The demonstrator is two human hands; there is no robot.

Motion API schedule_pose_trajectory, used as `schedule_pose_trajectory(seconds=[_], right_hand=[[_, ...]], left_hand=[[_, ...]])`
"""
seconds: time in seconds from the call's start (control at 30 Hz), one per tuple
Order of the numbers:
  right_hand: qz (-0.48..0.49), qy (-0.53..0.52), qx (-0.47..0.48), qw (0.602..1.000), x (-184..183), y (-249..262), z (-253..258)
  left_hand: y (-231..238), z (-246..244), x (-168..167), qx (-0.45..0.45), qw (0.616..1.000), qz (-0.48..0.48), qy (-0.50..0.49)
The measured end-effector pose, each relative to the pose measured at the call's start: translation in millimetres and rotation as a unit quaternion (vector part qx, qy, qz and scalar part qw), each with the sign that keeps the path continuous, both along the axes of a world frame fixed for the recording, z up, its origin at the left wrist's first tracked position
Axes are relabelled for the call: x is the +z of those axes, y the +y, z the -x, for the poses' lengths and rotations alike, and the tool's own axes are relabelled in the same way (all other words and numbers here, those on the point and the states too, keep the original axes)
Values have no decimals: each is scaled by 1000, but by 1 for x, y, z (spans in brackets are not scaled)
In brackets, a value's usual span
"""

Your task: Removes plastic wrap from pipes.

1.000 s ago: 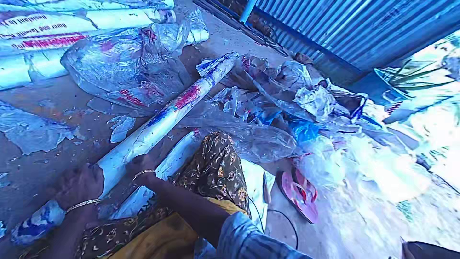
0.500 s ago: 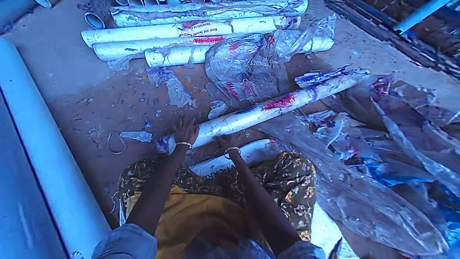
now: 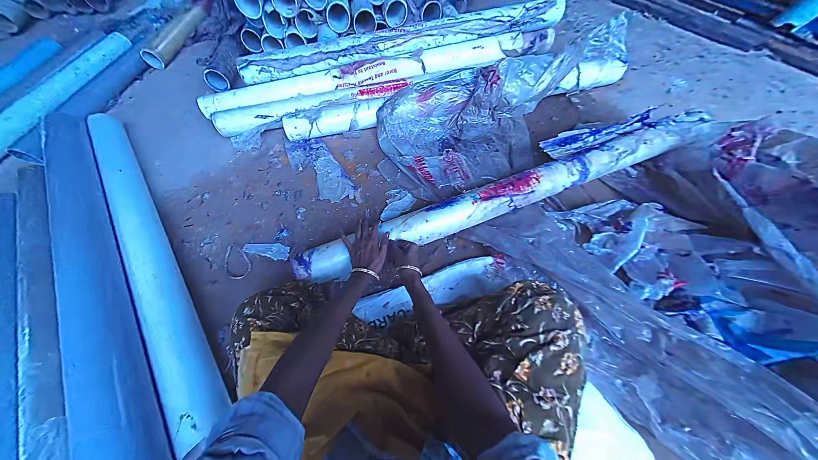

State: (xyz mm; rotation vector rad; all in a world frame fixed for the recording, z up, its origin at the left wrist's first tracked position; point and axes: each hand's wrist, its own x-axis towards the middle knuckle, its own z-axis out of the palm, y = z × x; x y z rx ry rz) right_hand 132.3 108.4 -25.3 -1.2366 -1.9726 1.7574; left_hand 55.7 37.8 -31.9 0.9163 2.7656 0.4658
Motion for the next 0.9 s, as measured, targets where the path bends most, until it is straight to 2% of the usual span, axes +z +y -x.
schedule_pose_trajectory(seconds=[0.13,0.3,0.5,0.6,0.73,0.8,0.9], right_hand=[[32,17,20,999,-2,13,6],[94,35,-18,995,8,16,17],[97,52,-73,991,-11,1,0],[103,57,-66,991,-22,4,2],[241,64,-65,966,-6,8,4],[263,19,-64,962,7,-1,11],[190,-78,-37,978,9,-5,25]], left_hand=[[36,14,1,134,991,0,-23],[48,37,-2,184,982,13,-28],[53,44,6,181,980,54,-66],[51,50,12,169,980,53,-85],[51,67,17,128,980,48,-143],[45,80,18,87,982,8,-170],[35,88,22,26,952,-124,-280]])
